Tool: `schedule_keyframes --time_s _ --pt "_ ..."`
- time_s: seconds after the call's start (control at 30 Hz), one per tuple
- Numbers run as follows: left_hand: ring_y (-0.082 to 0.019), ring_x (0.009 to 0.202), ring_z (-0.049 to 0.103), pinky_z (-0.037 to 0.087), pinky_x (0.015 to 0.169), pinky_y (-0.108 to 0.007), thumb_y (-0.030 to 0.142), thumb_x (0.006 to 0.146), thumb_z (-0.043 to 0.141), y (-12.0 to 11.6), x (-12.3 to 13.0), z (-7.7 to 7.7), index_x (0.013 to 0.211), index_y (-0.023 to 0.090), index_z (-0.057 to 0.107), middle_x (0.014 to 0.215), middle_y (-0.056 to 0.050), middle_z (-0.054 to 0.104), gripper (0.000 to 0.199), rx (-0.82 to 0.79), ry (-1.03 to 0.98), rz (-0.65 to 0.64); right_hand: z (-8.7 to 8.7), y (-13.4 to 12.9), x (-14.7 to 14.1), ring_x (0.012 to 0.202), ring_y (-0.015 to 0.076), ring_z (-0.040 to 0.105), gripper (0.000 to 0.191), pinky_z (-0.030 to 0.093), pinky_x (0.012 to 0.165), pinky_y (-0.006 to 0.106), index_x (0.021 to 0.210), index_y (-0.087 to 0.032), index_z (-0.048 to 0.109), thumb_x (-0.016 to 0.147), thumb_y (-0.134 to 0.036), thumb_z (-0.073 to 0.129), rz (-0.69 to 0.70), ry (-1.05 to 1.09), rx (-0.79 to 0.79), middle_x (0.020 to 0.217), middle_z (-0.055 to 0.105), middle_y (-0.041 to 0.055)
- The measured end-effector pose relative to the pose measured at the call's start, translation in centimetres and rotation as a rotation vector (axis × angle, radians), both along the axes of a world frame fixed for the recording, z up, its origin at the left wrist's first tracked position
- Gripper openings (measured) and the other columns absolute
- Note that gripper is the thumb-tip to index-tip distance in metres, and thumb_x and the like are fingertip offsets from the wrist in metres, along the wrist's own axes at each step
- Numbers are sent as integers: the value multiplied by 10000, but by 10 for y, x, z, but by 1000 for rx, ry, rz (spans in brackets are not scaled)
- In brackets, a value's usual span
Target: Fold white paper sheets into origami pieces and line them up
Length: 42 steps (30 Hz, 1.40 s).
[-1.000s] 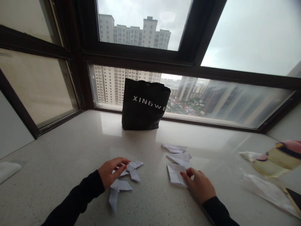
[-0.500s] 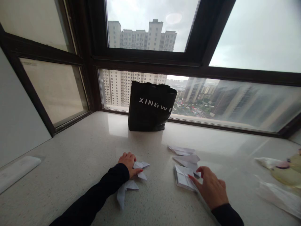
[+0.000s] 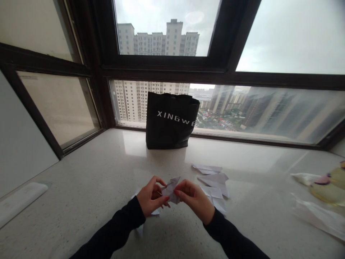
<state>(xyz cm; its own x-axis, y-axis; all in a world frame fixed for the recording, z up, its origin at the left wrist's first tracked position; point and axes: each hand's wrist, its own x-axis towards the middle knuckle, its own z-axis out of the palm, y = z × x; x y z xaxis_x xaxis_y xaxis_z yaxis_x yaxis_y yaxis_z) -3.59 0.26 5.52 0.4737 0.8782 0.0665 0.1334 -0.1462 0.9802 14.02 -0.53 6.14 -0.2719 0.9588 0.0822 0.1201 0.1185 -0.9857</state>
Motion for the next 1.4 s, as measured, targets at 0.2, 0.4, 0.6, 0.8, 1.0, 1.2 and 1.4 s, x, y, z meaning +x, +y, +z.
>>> schedule_keyframes --time_s 0.2,0.4,0.6,0.8,1.0,1.2,1.4 --pt "-217 743 541 399 681 -363 437 610 540 15 -62 -5 920 151 484 828 -74 542 425 210 634 284 -8 7 5 456 77 477 254 405 437 223 680 -160 478 607 -369 602 -5 86 -108 525 527 -46" --pt "-236 702 487 342 716 -393 344 392 691 18 -74 -20 589 168 519 659 -15 493 316 217 708 326 -34 -8 13 460 82 471 404 411 392 210 859 -182 448 501 -187 634 -7 44 -252 583 515 -66" --pt "-135 531 529 406 507 -248 341 627 535 16 -60 -7 878 167 455 580 44 521 317 138 490 266 -27 -15 15 458 74 485 285 385 406 198 743 -146 510 521 -240 662 11 39 -253 569 522 -45" --pt "-163 599 585 442 464 -232 415 624 580 -14 -26 4 1066 129 404 699 -24 586 555 -155 -43 154 8 -26 -6 438 78 490 258 376 400 195 671 -141 525 593 -366 624 15 31 -170 543 543 -24" --pt "-202 804 577 442 739 -335 349 569 668 -40 -11 6 949 149 538 855 -65 610 449 -361 -285 -68 14 -33 -21 438 107 493 160 387 412 217 667 -129 585 659 -287 566 -36 -320 21 530 579 11" --pt "-209 890 553 424 797 -341 330 648 620 -48 -8 3 1046 175 520 934 -59 612 439 -327 -272 -74 17 -37 -25 505 128 533 68 379 471 215 636 -151 610 647 -212 583 -19 -460 109 554 620 15" --pt "-235 917 550 455 799 -362 473 587 620 -35 -31 3 1060 132 503 1031 -79 587 594 -300 -278 254 13 -23 -24 567 120 494 242 409 526 224 938 -166 530 724 -278 515 -115 -427 229 705 549 18"
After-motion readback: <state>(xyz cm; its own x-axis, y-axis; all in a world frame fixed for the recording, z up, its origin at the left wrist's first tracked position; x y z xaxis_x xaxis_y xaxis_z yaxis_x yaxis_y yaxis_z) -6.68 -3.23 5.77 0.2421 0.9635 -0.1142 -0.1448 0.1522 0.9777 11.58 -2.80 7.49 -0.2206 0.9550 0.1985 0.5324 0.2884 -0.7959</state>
